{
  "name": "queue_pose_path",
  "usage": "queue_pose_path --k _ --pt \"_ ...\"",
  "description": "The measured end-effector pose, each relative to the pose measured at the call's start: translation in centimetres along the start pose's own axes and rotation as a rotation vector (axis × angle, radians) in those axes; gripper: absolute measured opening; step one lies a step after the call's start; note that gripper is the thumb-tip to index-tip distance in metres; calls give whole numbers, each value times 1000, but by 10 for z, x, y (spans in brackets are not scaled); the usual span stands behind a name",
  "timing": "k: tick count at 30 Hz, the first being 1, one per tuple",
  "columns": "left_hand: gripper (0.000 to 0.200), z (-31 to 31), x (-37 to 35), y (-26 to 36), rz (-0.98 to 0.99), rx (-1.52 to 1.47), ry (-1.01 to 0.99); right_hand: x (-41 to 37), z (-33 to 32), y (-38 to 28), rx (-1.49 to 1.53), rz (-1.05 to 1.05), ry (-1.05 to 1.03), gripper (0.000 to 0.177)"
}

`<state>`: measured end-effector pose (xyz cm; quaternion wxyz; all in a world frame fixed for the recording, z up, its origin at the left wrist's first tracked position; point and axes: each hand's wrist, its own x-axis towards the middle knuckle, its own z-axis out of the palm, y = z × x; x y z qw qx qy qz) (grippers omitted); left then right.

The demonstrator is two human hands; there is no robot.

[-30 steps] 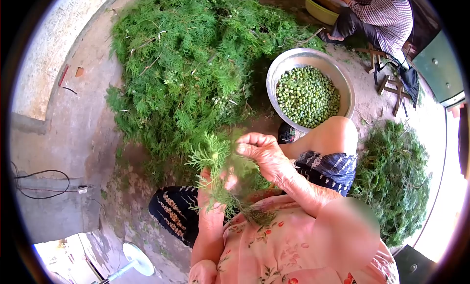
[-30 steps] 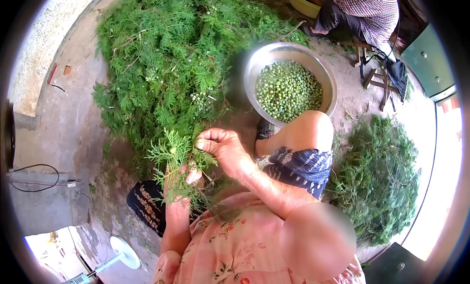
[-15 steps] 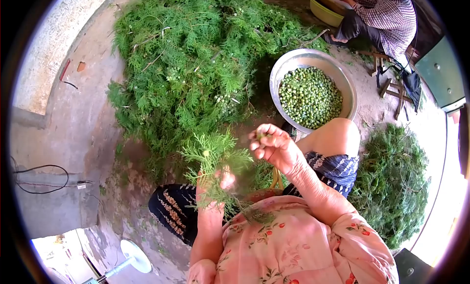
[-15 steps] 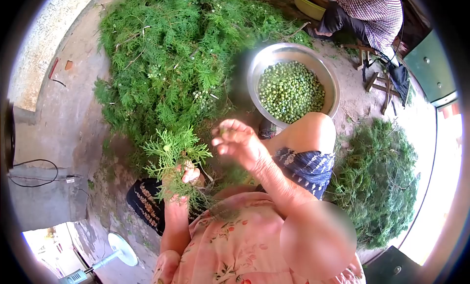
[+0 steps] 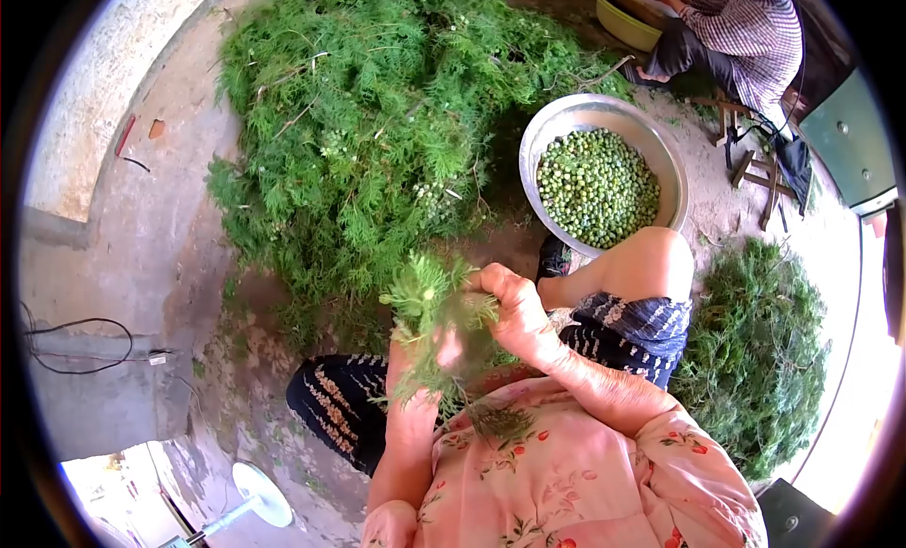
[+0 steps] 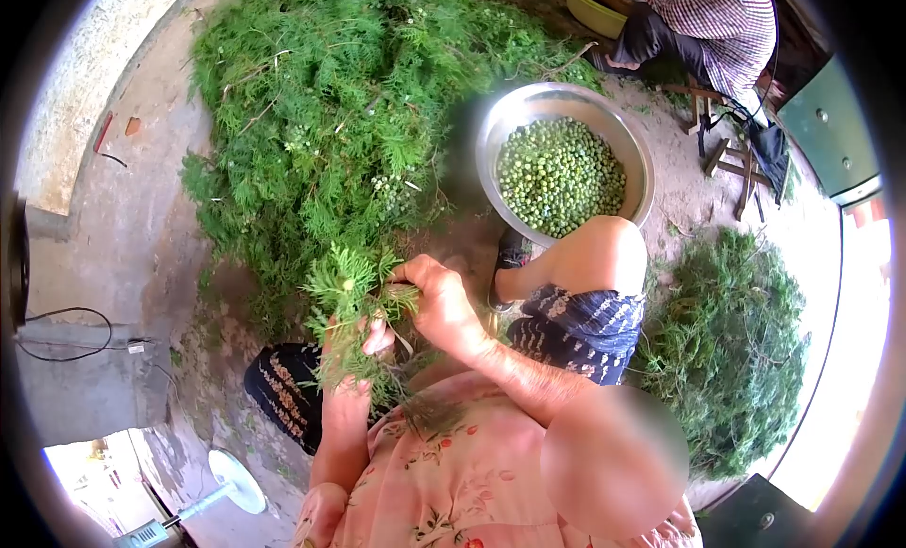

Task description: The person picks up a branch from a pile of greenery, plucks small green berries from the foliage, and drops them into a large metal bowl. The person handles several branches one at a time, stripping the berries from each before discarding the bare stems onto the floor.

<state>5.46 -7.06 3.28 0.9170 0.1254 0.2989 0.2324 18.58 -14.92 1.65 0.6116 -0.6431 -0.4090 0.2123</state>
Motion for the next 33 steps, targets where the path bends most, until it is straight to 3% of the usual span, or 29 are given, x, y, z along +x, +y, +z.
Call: queue_pose_path --k 3,6,7,8,10,12,16,18,20,21,22,25,27,28,30,32,33 --pt "23 3 -2 -6 101 117 -36 -3 5 1 -124 -97 86 35" --pt "27 -11 -3 -8 143 157 -222 2 -5 7 -337 -155 135 29" --pt "26 -14 -3 -4 91 92 -196 8 -11 18 -567 -101 174 20" --pt "26 -16 -3 -1 41 26 -167 9 -20 40 -185 203 108 14" --pt "27 -19 -5 4 19 -18 -98 16 -41 26 634 565 -2 15" --pt "27 -15 -7 4 19 -31 -66 20 -46 11 1060 520 42 13" --pt "28 -27 0 1 -3 -34 -79 25 -47 -19 1261 438 -122 15" --pt "27 -25 1 -1 7 5 -42 23 -43 -25 1026 477 -262 9" --pt "28 -3 -3 1 24 94 38 21 -29 -44 655 546 -244 16" --pt "26 4 -2 0 18 48 132 20 -22 -45 494 318 -238 23" --pt "25 11 -2 -1 16 1 227 18 -13 -39 574 278 -224 27" --pt "12 8 -4 -4 235 455 101 19 -11 -39 358 181 -222 18" --pt "15 8 -5 0 241 389 70 18 -14 -35 288 206 -184 15" --pt "18 10 -5 2 247 356 55 16 -16 -39 345 330 -122 13" --pt "10 27 -9 5 367 390 168 15 -21 -39 189 319 114 12" --pt "11 8 -3 7 486 462 166 21 -38 -29 289 362 207 10" --pt "11 9 -4 7 489 489 171 24 -49 -34 477 516 162 10"
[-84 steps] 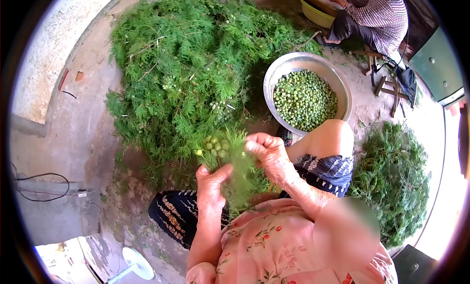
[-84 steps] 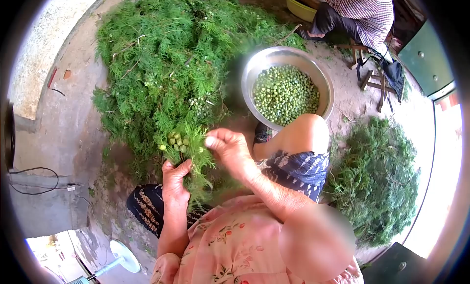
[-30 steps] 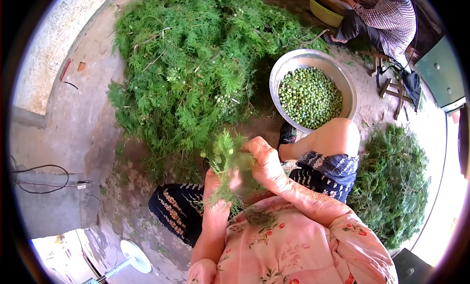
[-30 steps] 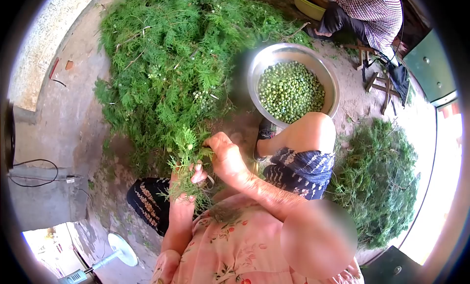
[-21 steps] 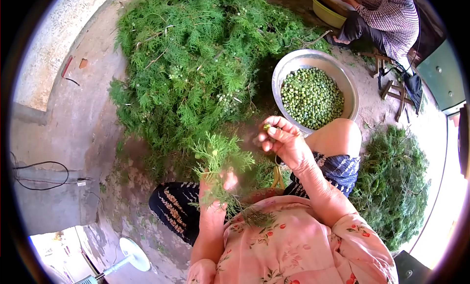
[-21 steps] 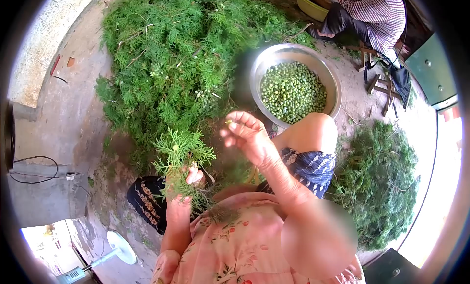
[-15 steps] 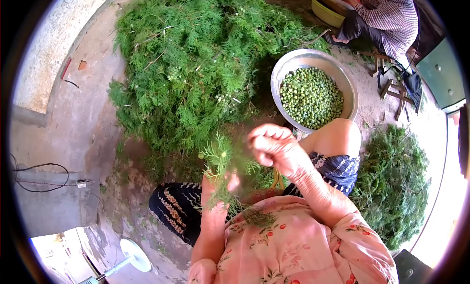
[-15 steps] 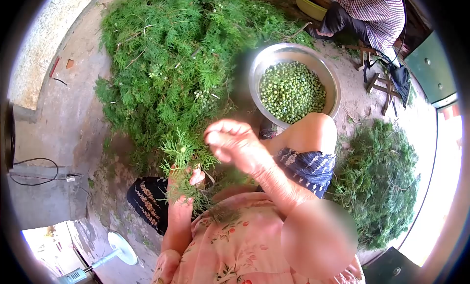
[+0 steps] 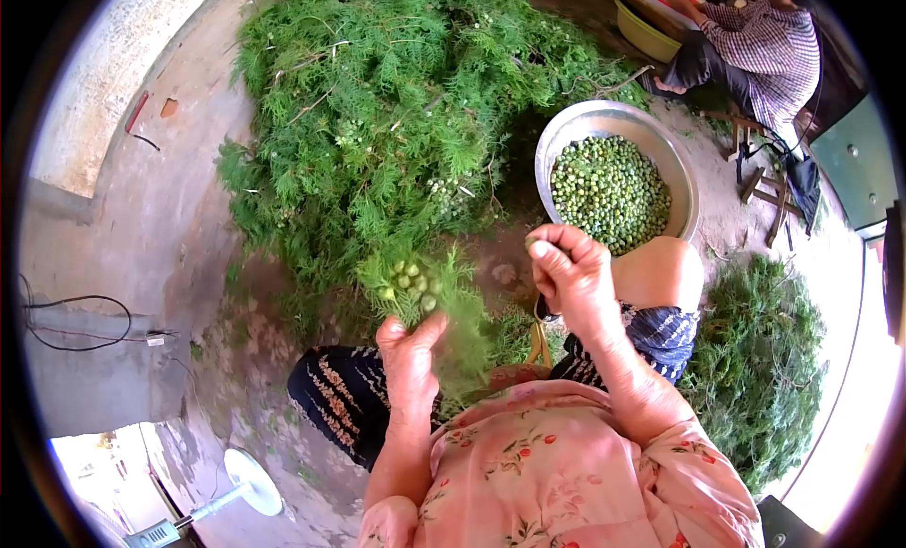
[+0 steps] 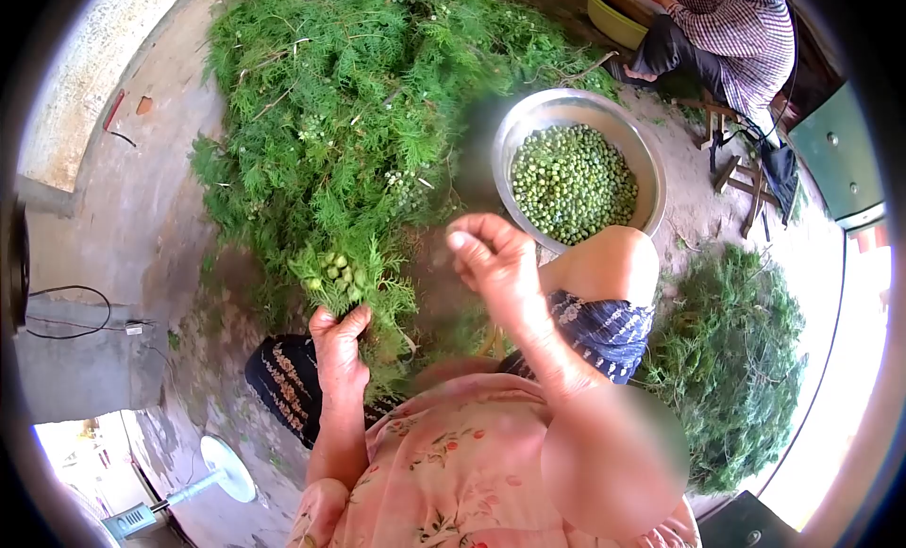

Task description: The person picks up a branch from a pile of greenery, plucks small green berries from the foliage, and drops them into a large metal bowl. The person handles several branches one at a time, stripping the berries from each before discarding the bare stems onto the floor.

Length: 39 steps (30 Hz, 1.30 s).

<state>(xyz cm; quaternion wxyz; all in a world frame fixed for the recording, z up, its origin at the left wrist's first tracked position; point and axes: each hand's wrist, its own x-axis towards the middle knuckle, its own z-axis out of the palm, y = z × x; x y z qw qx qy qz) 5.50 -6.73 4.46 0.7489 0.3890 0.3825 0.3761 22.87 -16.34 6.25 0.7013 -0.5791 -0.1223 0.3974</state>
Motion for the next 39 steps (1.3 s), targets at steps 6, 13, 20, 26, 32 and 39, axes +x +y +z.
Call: queue_pose_path --k 6,13,20,26,32,39 --pt "15 1 -1 -5 111 245 -46 4 -1 -8 719 116 -392 22" --pt "13 6 -4 -7 141 307 -92 -23 31 -4 86 64 -484 13" --pt "31 3 -11 0 320 884 -112 -24 45 23 -466 -447 -222 24" --pt "26 10 -15 -1 338 859 -181 -14 49 27 -621 -689 -104 13" --pt "10 0 -13 -11 190 635 -158 6 23 4 3 -26 -73 9" --pt "3 12 -10 -3 -29 123 22 -11 29 -3 469 203 -349 9"
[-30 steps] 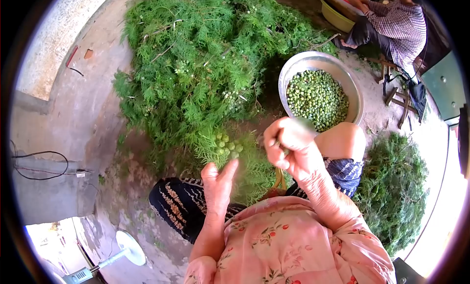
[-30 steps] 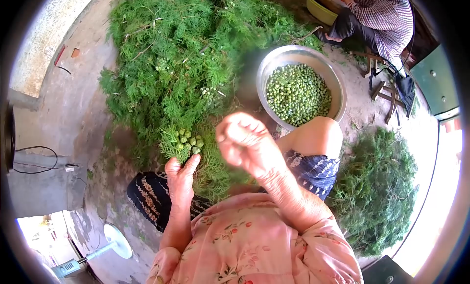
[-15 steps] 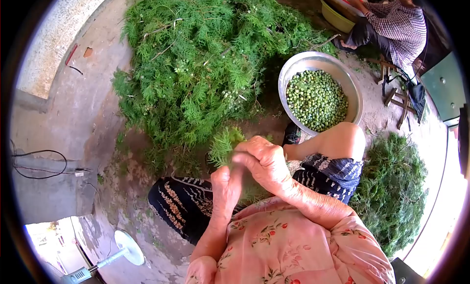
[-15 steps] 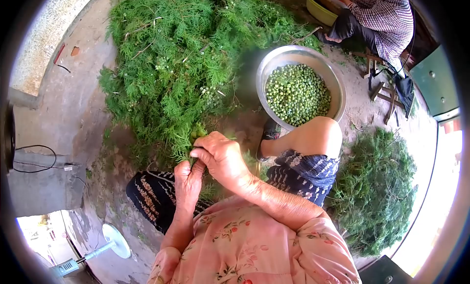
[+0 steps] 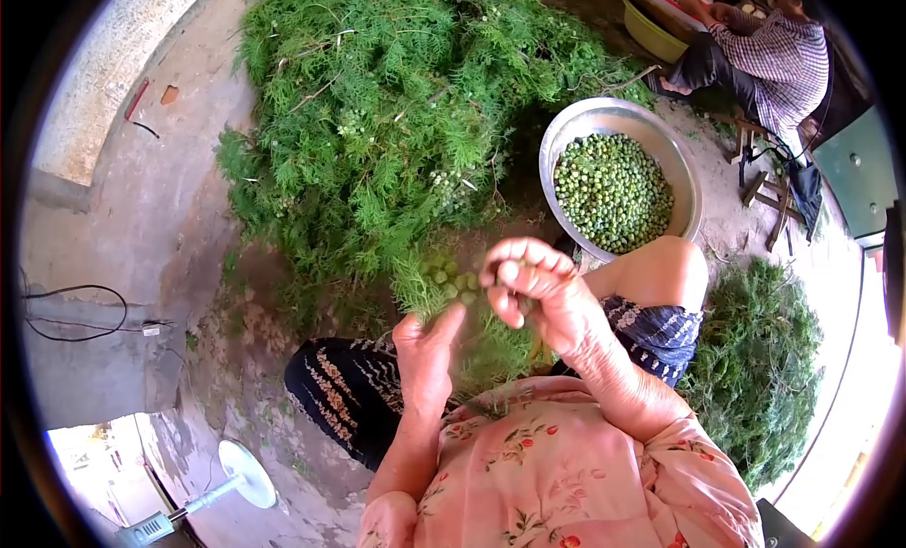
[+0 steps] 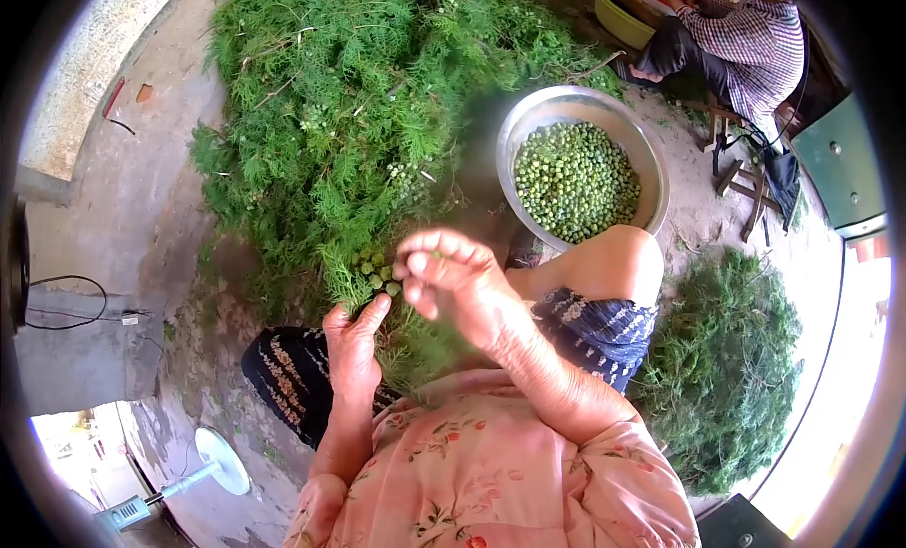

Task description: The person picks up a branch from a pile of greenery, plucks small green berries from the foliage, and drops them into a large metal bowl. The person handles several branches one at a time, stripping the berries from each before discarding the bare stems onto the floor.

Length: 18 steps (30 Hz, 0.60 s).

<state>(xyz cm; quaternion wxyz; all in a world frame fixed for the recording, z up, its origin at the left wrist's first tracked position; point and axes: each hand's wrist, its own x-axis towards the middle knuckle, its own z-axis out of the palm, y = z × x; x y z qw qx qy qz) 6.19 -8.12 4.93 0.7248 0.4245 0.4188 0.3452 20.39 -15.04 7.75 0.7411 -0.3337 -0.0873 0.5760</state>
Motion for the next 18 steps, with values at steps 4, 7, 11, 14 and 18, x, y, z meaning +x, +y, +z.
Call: queue_pose_path --k 4,7,11,14,18 --pt "9 -2 2 0 19 3 14 -3 -12 24 -647 26 89 17" --pt "11 0 0 1 12 -42 11 -3 -17 36 -846 -50 130 22" --pt "13 4 -1 1 56 22 -35 -1 -14 45 -928 -225 178 25" --pt "14 2 -3 -5 71 33 -36 -1 -11 46 -929 -262 177 26" --pt "13 3 -4 -3 -24 -57 -37 -2 -12 39 -754 -4 96 23"
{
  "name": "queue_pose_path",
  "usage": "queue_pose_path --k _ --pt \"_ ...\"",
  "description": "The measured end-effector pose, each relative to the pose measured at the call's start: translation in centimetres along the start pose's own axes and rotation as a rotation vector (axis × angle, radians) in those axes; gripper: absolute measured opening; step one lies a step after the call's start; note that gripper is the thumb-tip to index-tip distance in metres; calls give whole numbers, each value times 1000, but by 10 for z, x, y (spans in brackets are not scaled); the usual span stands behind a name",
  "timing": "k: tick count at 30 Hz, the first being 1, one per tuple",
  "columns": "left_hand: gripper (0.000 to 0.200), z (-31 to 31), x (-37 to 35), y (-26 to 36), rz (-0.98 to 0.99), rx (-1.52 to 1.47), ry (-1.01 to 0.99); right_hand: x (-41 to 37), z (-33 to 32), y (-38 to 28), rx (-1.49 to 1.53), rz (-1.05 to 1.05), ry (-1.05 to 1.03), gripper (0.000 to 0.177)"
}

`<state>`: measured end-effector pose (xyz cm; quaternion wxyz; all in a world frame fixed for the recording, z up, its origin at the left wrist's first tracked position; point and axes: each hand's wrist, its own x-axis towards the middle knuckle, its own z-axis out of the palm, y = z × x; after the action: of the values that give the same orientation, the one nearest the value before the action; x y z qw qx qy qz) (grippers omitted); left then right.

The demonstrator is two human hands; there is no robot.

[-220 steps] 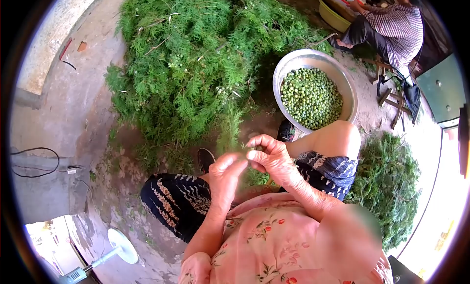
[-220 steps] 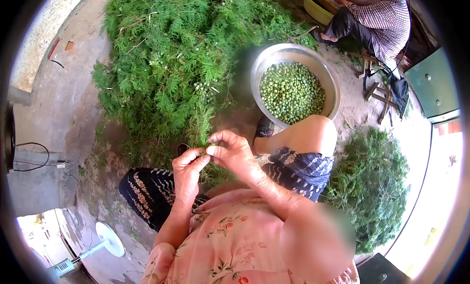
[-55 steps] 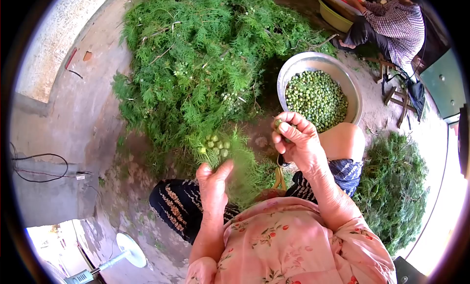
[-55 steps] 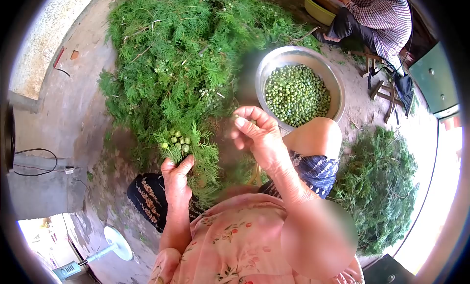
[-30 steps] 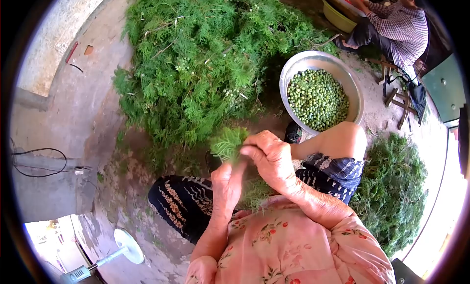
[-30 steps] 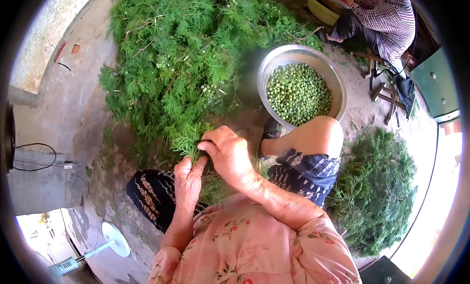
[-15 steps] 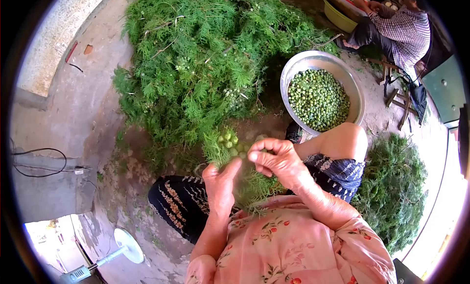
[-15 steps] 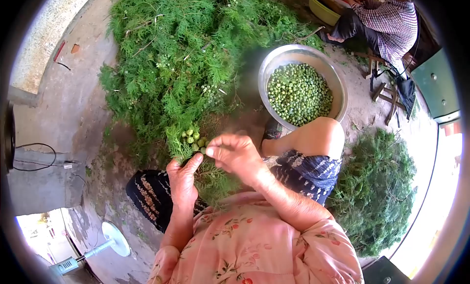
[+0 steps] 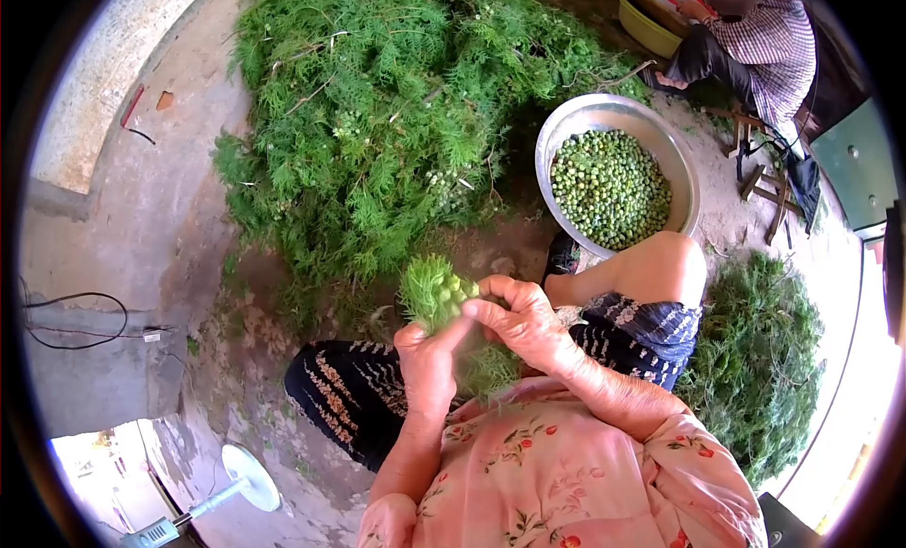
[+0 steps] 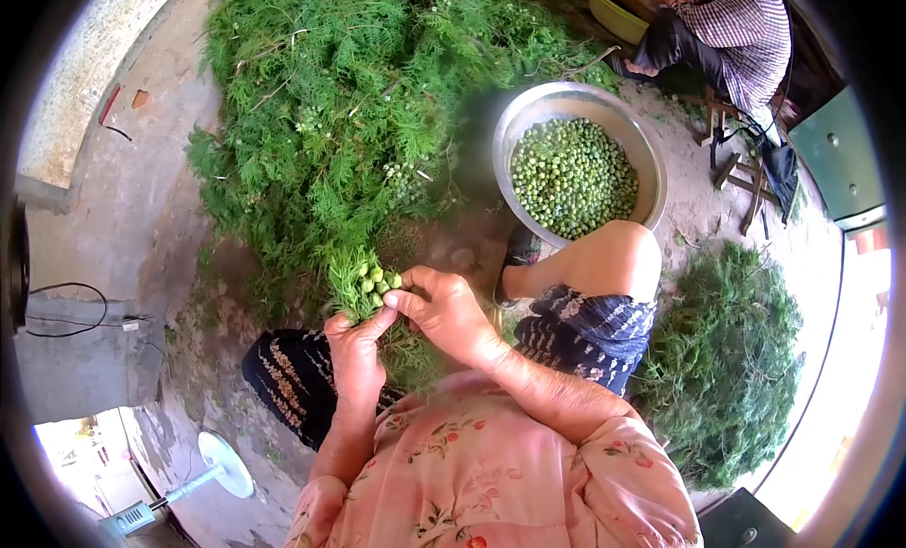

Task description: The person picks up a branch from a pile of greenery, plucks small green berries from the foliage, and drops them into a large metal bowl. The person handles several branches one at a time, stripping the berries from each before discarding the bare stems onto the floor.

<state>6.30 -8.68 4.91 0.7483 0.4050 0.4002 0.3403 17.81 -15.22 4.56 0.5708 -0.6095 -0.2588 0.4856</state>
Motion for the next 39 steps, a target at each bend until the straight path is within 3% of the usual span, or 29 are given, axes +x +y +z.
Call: queue_pose_path --k 4,6,10,14,16,19,22,23,26,27,30,36,39 --pt "14 -10 2 3 -90 -76 -32 2 -13 10 717 157 -149 16" --pt "15 -10 0 1 -39 4 -32 1 -18 5 785 156 -130 22" --pt "19 -4 0 -2 82 88 -89 2 -23 3 713 133 -141 29" --pt "22 -5 0 -6 67 139 -92 -5 -13 4 450 -37 23 25" --pt "22 -4 0 -6 86 113 -104 -7 -9 3 477 -67 195 13" --pt "23 -1 0 -2 95 106 -115 -10 -14 -3 498 -108 181 15" --pt "23 0 -2 -3 73 119 -96 -9 -13 0 8 -120 142 21" --pt "21 3 -2 -3 90 135 -113 -8 -13 4 -181 -233 160 26" --pt "20 -1 -3 1 -6 106 -119 -6 -10 8 -198 -299 184 27" --pt "20 -4 -3 1 -13 130 -106 -8 -10 3 -142 -126 162 28" --pt "19 0 -6 7 -80 -2 3 -10 -10 2 -150 -137 145 26" --pt "17 -1 -3 -2 38 48 -74 -7 -4 11 -161 -351 146 21" --pt "18 -3 -2 -2 16 56 -57 -11 -5 -2 48 -5 50 20"
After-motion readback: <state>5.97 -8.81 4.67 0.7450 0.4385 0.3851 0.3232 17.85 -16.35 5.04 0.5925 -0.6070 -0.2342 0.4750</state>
